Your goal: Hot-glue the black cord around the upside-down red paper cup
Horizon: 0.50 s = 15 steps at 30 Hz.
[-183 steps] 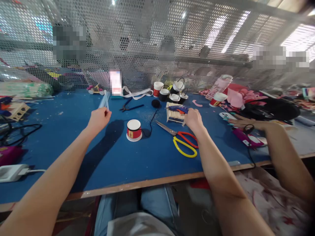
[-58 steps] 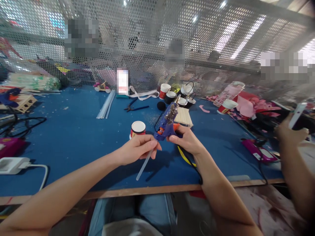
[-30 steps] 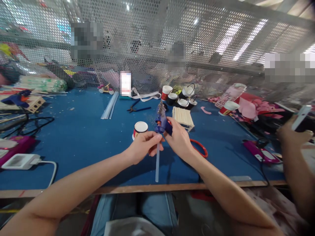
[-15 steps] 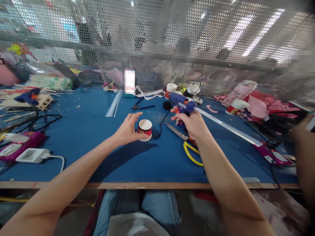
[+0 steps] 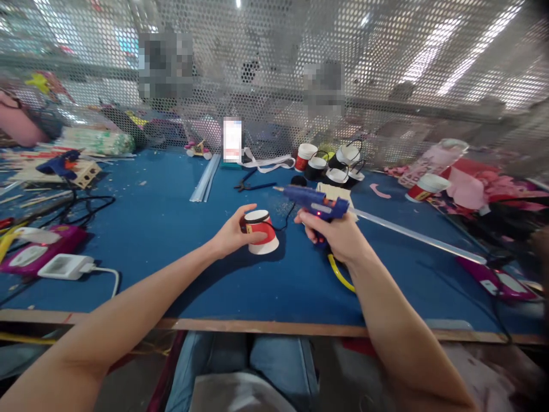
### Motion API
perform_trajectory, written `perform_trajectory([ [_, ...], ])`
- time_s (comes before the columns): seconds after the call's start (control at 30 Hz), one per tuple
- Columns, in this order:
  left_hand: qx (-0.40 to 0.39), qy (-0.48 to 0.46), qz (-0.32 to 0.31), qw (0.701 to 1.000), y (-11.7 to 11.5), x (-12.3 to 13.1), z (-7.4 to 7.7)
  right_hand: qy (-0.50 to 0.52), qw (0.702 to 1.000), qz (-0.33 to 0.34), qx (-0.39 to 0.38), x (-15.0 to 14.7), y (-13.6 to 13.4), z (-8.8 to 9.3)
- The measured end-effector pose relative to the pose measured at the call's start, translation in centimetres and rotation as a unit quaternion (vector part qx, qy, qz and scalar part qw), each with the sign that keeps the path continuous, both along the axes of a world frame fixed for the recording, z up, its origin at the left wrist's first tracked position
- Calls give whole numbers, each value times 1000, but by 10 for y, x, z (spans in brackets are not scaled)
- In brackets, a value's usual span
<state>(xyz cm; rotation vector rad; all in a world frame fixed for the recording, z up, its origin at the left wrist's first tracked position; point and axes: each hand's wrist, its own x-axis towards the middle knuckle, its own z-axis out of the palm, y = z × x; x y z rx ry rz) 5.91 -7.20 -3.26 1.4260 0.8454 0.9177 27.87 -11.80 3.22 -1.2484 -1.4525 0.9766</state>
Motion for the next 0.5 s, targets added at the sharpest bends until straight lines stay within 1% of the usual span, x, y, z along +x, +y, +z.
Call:
perform_trajectory([
  [0.1, 8, 33, -4, 999, -3, -4, 3, -3, 996, 82, -45, -3, -9, -2],
  [0.2, 16, 56, -3, 998, -4, -8, 8, 32, 990, 119, -67, -4, -6, 4],
  [0.27, 20, 64, 2, 998, -3, -10, 10, 35, 987, 128, -91, 0, 4, 13],
  [0.33, 21, 72, 16, 997, -3, -10, 11, -5, 986, 122, -110, 13, 18, 29],
  [0.37, 21, 76, 27, 996, -2, -10, 11, -36, 988, 105, -104, 23, 26, 39],
  [0.4, 24, 82, 38, 996, -2, -10, 11, -68, 991, 73, -85, 34, 33, 51],
  [0.47, 45, 96, 61, 992, -2, -8, 10, -142, 988, -18, -52, 59, 44, 75],
  [0.5, 63, 106, 72, 990, -2, -7, 9, -183, 979, -79, -38, 69, 47, 85],
])
